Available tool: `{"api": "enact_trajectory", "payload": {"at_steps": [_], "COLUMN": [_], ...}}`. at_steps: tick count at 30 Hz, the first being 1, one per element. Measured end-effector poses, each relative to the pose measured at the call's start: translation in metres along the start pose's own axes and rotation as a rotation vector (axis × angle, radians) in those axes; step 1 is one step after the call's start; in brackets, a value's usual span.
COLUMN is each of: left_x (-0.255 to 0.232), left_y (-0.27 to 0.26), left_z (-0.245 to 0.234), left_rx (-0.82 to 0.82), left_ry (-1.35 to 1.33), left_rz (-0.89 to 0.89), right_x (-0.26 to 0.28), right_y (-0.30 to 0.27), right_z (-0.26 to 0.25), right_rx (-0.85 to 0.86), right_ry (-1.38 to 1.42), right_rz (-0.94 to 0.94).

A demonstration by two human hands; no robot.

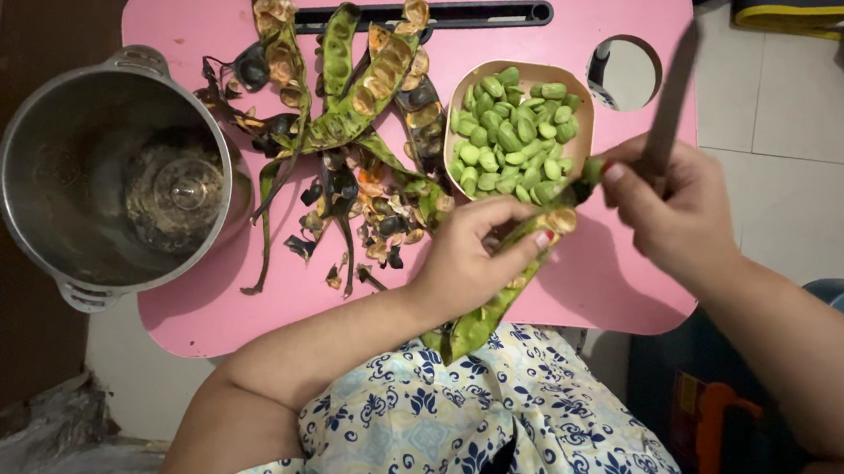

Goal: The person uses a knife to cut open stink bean pods and remove the beans, placing them into a small container. The empty pods and debris are collected and placed into a metal pot.

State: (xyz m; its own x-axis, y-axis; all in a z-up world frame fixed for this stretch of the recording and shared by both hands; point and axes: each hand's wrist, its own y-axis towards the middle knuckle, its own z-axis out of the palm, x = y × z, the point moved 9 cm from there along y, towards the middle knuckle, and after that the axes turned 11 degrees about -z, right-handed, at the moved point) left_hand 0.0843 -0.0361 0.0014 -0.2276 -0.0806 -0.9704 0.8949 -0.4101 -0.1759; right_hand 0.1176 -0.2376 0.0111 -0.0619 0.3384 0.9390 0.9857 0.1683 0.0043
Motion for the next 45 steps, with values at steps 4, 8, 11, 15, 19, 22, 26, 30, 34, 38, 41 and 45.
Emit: {"api": "enact_trajectory", "payload": {"at_steps": [4, 8, 11, 15, 19, 22, 26, 30, 34, 38, 41, 45], "left_x": [-0.005, -0.012, 0.0, 0.024, 0.025, 0.026, 0.029, 0.027, 0.033, 0.032, 0.034, 0.031], "left_y": [-0.004, -0.008, -0.005, 0.0, 0.005, 0.007, 0.004, 0.003, 0.007, 0.006, 0.005, 0.003], "left_z": [0.014, 0.022, 0.021, 0.016, -0.001, -0.01, -0.009, -0.001, -0.007, -0.008, -0.006, -0.011], "left_rx": [0.127, 0.203, 0.193, 0.151, 0.027, -0.028, 0.002, 0.062, 0.019, -0.017, -0.017, -0.059], "left_ry": [0.187, 0.141, 0.146, -0.033, -0.117, -0.267, -0.365, -0.372, -0.344, -0.316, -0.34, -0.329], "left_rz": [0.11, 0.232, 0.117, -0.106, -0.057, -0.001, 0.017, 0.069, 0.014, 0.031, 0.02, 0.062], "right_x": [0.024, 0.025, 0.033, 0.04, 0.038, 0.034, 0.01, 0.006, 0.006, -0.004, 0.007, 0.02], "right_y": [0.012, 0.013, 0.014, 0.013, 0.005, 0.002, -0.003, -0.012, -0.013, -0.021, -0.016, -0.008], "right_z": [-0.004, 0.0, 0.005, 0.004, -0.012, -0.009, 0.022, 0.042, 0.051, 0.055, 0.051, 0.04], "right_rx": [-0.03, -0.043, -0.006, 0.005, -0.104, -0.028, 0.206, 0.242, 0.169, 0.146, 0.107, 0.054], "right_ry": [0.005, -0.055, -0.092, 0.005, -0.106, -0.231, -0.083, 0.017, 0.274, 0.374, 0.401, 0.364], "right_rz": [-0.239, -0.151, -0.163, -0.245, -0.33, -0.354, -0.104, -0.011, 0.069, 0.298, 0.216, 0.105]}}
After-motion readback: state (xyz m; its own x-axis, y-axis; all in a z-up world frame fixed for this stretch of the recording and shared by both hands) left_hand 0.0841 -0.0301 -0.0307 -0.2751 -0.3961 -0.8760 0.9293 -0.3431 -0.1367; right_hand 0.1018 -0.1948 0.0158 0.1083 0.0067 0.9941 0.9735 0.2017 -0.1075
